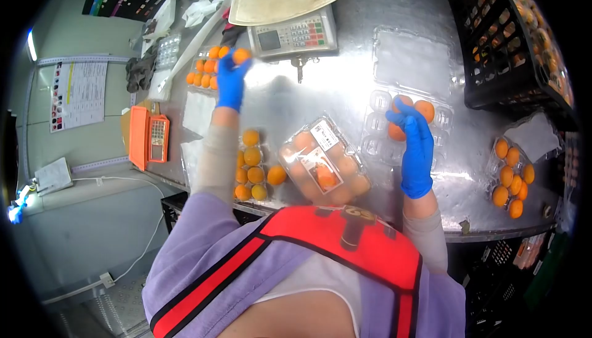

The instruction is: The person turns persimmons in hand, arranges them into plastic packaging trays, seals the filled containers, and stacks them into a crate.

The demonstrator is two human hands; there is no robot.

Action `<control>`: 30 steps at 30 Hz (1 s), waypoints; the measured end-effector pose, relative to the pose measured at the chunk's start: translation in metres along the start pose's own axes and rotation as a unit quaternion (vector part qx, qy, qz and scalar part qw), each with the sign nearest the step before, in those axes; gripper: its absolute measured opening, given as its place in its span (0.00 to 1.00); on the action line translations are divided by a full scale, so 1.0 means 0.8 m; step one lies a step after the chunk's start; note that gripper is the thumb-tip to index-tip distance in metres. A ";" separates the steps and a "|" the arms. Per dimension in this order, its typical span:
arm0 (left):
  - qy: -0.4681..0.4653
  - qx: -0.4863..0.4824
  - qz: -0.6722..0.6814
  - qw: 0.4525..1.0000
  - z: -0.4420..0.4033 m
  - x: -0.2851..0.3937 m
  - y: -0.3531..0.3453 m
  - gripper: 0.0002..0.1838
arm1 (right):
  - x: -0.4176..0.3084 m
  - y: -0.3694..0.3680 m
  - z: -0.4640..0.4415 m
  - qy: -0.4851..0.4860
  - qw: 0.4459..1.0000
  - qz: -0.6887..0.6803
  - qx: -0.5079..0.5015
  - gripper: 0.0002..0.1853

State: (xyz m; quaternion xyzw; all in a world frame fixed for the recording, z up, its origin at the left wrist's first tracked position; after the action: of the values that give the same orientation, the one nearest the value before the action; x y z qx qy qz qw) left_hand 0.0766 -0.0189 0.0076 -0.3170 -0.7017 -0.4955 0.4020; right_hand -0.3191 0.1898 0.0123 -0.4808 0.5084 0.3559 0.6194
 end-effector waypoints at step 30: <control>0.160 0.050 -0.513 0.842 -0.197 -0.127 0.127 0.36 | 0.019 -0.020 -0.026 -0.066 0.996 0.066 -0.012 0.18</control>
State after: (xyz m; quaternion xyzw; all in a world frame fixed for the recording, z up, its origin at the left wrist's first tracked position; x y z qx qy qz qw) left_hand 0.2499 -0.1425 -0.0077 0.1922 -0.7136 -0.6391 0.2129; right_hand -0.3071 0.1646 0.0007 -0.4288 0.4933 0.4330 0.6207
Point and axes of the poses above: each hand's wrist, its own z-axis away from the middle knuckle, its own y-axis out of the back of the hand, x = y × z, the point moved 5 cm from there along -z, towards the middle knuckle, and after that the axes turned 4 degrees about y, right-handed, at the moved point
